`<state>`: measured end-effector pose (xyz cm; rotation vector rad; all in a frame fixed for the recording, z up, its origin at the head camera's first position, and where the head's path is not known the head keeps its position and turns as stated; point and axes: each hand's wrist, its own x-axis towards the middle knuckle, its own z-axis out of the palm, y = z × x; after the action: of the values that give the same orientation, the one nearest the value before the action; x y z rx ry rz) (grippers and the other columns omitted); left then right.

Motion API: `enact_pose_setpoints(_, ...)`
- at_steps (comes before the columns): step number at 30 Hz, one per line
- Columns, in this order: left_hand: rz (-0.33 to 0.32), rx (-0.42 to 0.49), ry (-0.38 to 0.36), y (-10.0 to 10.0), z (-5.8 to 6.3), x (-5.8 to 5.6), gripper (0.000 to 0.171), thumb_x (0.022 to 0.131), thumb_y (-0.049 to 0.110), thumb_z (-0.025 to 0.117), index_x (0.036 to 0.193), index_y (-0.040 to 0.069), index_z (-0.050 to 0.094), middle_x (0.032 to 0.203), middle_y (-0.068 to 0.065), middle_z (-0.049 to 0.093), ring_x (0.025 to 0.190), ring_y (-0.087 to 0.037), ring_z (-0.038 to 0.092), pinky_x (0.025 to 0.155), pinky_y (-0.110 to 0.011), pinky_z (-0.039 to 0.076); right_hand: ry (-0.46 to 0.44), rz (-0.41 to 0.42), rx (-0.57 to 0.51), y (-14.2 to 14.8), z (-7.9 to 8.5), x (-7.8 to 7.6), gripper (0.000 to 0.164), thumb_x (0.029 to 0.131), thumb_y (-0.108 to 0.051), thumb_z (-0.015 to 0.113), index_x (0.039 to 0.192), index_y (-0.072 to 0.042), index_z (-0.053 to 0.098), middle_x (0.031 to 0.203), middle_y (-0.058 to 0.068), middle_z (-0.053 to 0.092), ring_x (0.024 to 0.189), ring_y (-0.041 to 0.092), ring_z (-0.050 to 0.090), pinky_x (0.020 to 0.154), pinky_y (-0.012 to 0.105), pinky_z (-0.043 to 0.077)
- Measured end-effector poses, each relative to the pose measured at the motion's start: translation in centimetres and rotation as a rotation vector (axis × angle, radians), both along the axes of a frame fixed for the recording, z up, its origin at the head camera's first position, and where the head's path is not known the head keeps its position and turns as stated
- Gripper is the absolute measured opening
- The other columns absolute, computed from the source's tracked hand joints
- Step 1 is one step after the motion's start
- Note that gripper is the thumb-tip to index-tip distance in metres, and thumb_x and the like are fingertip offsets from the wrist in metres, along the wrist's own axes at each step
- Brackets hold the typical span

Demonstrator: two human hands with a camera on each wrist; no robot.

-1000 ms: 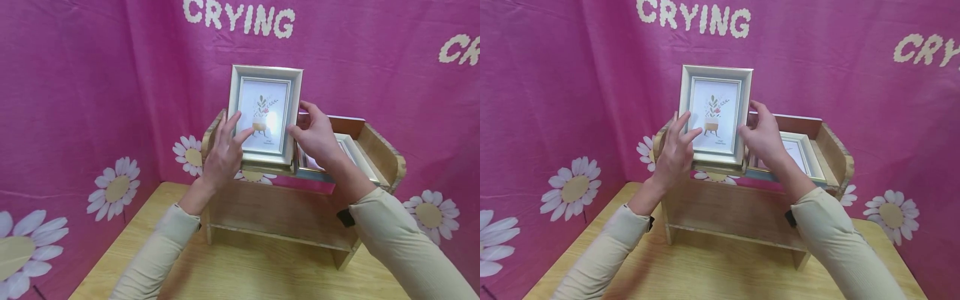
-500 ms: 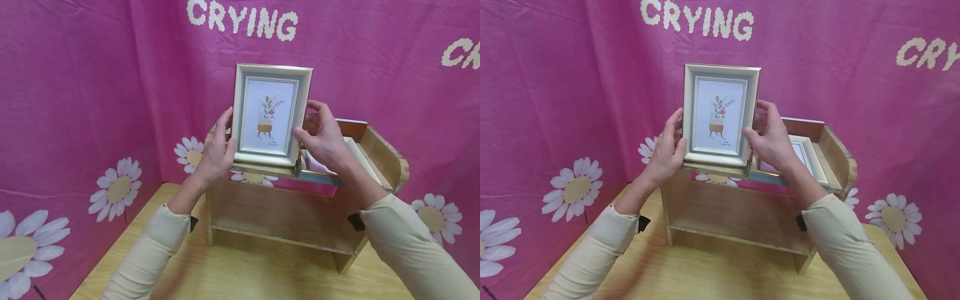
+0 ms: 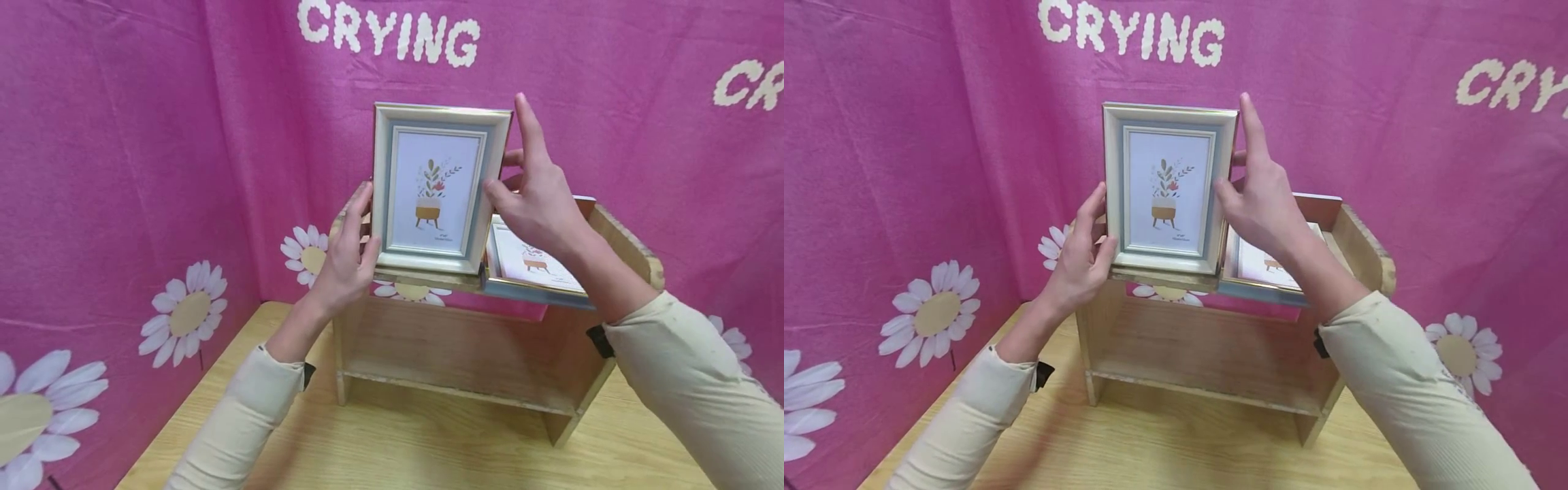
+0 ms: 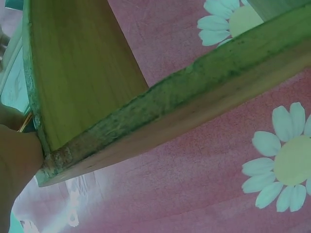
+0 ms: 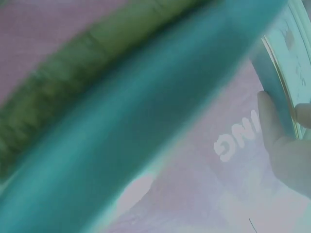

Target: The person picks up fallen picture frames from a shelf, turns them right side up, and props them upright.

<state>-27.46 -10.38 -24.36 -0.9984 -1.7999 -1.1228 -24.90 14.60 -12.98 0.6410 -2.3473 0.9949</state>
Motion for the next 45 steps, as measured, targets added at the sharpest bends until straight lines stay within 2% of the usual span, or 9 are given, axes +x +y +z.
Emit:
enact_pose_setpoints(3,0.02,-0.011,0.014,0.1,0.0,0.1,0.065,0.091,-0.015,0.047,0.151,-0.01,0.022,0.157,-0.026,0.026,0.133,-0.033,0.046,0.099,-0.039,0.052,-0.002,0.009,-0.002,-0.1,0.7,0.0,0.087,0.092,-0.005,0.055,0.158,-0.036,0.008,0.118,0.021,0.065,0.091,0.034,0.07,0.067,0.021,0.051)
enact_pose_setpoints(11,0.057,-0.037,0.021,0.4,-0.1,0.3,0.067,0.091,-0.018,0.047,0.151,-0.011,0.02,0.157,-0.026,0.026,0.134,-0.033,0.044,0.101,-0.039,0.052,0.002,0.029,-0.063,0.0,0.3,0.1,0.077,0.092,-0.004,0.055,0.152,-0.037,0.02,0.106,0.019,0.065,0.076,0.02,0.068,0.062,0.022,0.054)
enact_pose_setpoints(15,0.045,-0.044,0.008,0.3,-0.1,0.4,0.068,0.09,-0.018,0.047,0.152,-0.01,0.018,0.158,-0.025,0.027,0.13,-0.032,0.048,0.103,-0.038,0.05,0.007,0.021,-0.063,-0.1,0.1,0.1,0.076,0.092,-0.004,0.054,0.151,-0.037,0.019,0.105,0.017,0.065,0.078,0.023,0.069,0.063,0.023,0.054)
enact_pose_setpoints(22,0.003,-0.034,-0.019,-0.1,0.0,0.4,0.07,0.091,-0.016,0.048,0.153,-0.007,0.017,0.154,-0.023,0.033,0.121,-0.032,0.054,0.089,-0.037,0.058,0.041,0.025,-0.065,-0.4,-0.2,0.5,0.077,0.092,0.0,0.054,0.151,-0.034,0.018,0.106,0.017,0.064,0.083,0.032,0.07,0.068,0.021,0.055)
enact_pose_setpoints(31,0.013,-0.029,0.005,-0.5,-0.3,0.5,0.07,0.091,-0.015,0.052,0.152,-0.007,0.018,0.138,-0.026,0.046,0.115,-0.032,0.057,0.084,-0.039,0.06,0.08,0.008,-0.061,-1.0,-0.6,0.0,0.077,0.092,0.002,0.052,0.152,-0.031,0.018,0.107,0.016,0.065,0.083,0.031,0.07,0.073,0.03,0.057)
enact_pose_setpoints(35,0.025,-0.041,0.03,-0.4,-0.6,0.6,0.07,0.09,-0.017,0.052,0.15,-0.008,0.019,0.146,-0.028,0.038,0.117,-0.035,0.056,0.087,-0.039,0.059,0.1,-0.003,-0.06,-1.0,-0.8,-0.5,0.077,0.092,0.004,0.05,0.152,-0.031,0.017,0.107,0.016,0.065,0.085,0.029,0.069,0.074,0.029,0.055)
enact_pose_setpoints(38,0.04,-0.061,0.055,-0.2,-0.7,0.6,0.069,0.089,-0.018,0.052,0.149,-0.01,0.019,0.155,-0.028,0.027,0.128,-0.036,0.049,0.099,-0.039,0.052,0.109,-0.016,-0.053,-1.0,-0.8,-1.0,0.077,0.092,0.005,0.049,0.152,-0.03,0.017,0.11,0.016,0.065,0.087,0.027,0.068,0.073,0.029,0.054)
enact_pose_setpoints(41,0.047,-0.072,0.058,-0.1,-0.8,0.7,0.07,0.089,-0.018,0.052,0.149,-0.01,0.018,0.157,-0.027,0.025,0.134,-0.036,0.044,0.107,-0.039,0.046,0.108,-0.02,-0.054,-1.0,-0.8,-1.4,0.076,0.092,0.006,0.048,0.152,-0.029,0.017,0.111,0.015,0.066,0.086,0.026,0.067,0.071,0.027,0.053)
enact_pose_setpoints(45,0.04,-0.073,0.047,-0.1,-0.9,0.8,0.071,0.089,-0.017,0.053,0.149,-0.008,0.017,0.156,-0.027,0.026,0.13,-0.035,0.048,0.104,-0.039,0.049,0.102,-0.012,-0.063,-1.1,-0.7,-1.8,0.077,0.092,0.007,0.047,0.152,-0.029,0.017,0.112,0.015,0.066,0.085,0.026,0.068,0.069,0.024,0.052)
